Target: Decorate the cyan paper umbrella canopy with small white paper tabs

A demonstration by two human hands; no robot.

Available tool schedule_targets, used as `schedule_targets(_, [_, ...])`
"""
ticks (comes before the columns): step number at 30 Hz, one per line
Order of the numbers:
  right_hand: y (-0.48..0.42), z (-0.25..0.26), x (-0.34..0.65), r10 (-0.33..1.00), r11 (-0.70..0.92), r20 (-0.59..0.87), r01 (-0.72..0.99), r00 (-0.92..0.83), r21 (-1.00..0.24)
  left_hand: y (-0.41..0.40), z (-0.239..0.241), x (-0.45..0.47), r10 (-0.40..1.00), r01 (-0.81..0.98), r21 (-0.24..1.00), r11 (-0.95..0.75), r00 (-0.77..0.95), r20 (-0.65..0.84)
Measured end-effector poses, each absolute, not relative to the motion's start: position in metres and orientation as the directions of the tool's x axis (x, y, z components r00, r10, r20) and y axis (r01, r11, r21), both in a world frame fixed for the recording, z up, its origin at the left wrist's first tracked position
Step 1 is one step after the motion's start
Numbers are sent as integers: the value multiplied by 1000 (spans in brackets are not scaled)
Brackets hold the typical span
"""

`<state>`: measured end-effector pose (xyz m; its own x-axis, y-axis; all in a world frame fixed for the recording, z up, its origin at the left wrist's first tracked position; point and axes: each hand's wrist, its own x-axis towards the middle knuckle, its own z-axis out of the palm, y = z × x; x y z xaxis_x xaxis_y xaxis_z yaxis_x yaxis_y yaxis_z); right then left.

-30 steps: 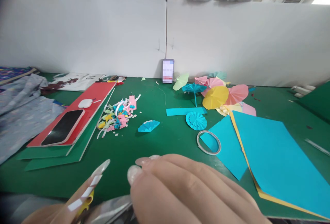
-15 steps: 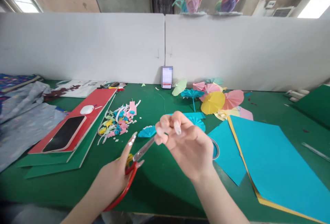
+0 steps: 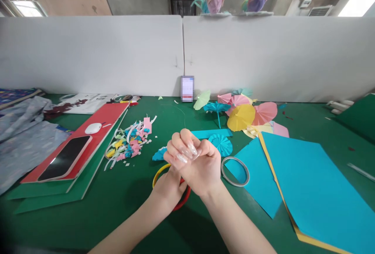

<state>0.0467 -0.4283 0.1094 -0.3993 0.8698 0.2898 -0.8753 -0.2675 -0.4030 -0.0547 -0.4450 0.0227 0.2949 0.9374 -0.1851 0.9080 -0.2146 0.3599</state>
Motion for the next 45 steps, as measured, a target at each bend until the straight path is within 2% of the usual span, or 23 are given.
schedule_targets(6, [-413,83,70,917,-121,242,-801,-316,-587,-446,33,-54,909,894,339,-292,369,-192])
schedule_targets(10, [-398,63,96,961,45,224,-708,-162,-705,-448,52,-69,869,874,352,-335,431,-243])
schedule_targets(11, [-395,60,102,967,88,227,-681,-118,-727,-448,59,-74,854,858,395,-327,448,-266])
schedule_targets(13, [-390,54,109,972,153,231,-611,-50,-777,-444,72,-85,861,774,576,-264,458,-221])
schedule_targets(15, [-388,50,110,972,196,235,-522,-9,-830,-436,81,-92,874,579,795,-182,466,-139])
schedule_targets(17, [-390,46,105,971,224,241,-405,9,-887,-425,81,-95,864,325,940,-102,497,-78])
schedule_targets(19, [-395,42,95,970,233,244,-267,-9,-935,-414,73,-93,841,139,990,-32,538,-49])
schedule_targets(21, [-402,39,85,970,226,235,-129,-62,-966,-405,60,-89,834,57,998,10,551,-40])
schedule_targets(27, [-416,26,60,939,275,231,155,-255,-949,-404,30,-85,861,7,999,54,506,-50])
schedule_targets(34, [-416,5,51,907,406,313,385,-283,-829,-405,23,-94,894,58,998,-9,447,-18])
schedule_targets(39, [-416,3,52,890,448,334,466,-310,-763,-405,16,-94,902,108,994,-15,430,-34])
schedule_targets(45, [-420,4,50,909,406,290,479,-300,-778,-406,17,-94,896,158,987,-33,442,-40])
